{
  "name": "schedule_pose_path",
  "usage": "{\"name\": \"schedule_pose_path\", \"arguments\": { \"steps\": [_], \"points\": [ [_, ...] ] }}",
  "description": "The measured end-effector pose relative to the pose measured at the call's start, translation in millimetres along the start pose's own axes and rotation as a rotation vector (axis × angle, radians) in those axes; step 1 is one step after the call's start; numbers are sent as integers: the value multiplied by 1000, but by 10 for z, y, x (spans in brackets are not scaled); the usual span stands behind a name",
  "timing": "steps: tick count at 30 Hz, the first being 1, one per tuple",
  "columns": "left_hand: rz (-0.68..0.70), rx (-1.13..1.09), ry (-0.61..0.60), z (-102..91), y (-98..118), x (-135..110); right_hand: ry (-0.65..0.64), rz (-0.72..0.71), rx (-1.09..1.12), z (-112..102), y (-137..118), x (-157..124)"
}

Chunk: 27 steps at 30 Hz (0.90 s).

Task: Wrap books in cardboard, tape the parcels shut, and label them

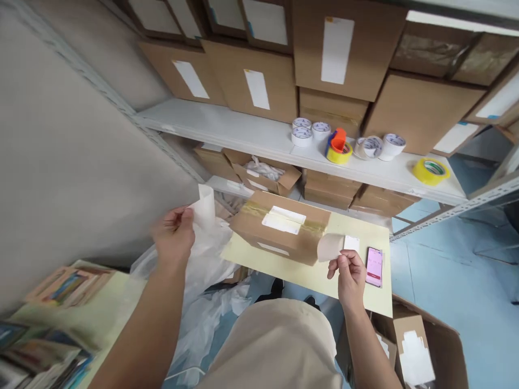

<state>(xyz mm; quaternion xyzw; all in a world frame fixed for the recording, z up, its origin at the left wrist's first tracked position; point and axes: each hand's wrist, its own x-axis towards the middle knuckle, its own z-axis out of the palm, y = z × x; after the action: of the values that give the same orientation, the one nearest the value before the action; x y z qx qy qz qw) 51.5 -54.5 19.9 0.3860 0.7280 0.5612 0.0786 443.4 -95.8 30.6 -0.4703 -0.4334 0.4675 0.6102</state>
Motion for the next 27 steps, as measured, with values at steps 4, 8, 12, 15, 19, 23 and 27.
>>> {"name": "schedule_pose_path", "arguments": {
  "steps": [4,8,12,15,19,23,27],
  "points": [
    [-64,131,122,-233,-386,377,-66,-3,19,437,35,69],
    [-234,110,46,-185,-719,866,-79,12,14,879,98,78],
    [-306,65,-69,-21,-834,1225,-53,26,3,1275,171,28],
    [-162,62,-115,11,-657,1086,-47,33,8,1487,214,-9],
    [450,-113,-373,-3,-105,324,-26,7,-9,1694,257,-31],
    [732,-86,-520,105,342,-338,11,-25,-17,1861,283,-71],
    [686,-172,-557,228,382,-405,-73,-75,-89,1896,246,-138]
  ]
}}
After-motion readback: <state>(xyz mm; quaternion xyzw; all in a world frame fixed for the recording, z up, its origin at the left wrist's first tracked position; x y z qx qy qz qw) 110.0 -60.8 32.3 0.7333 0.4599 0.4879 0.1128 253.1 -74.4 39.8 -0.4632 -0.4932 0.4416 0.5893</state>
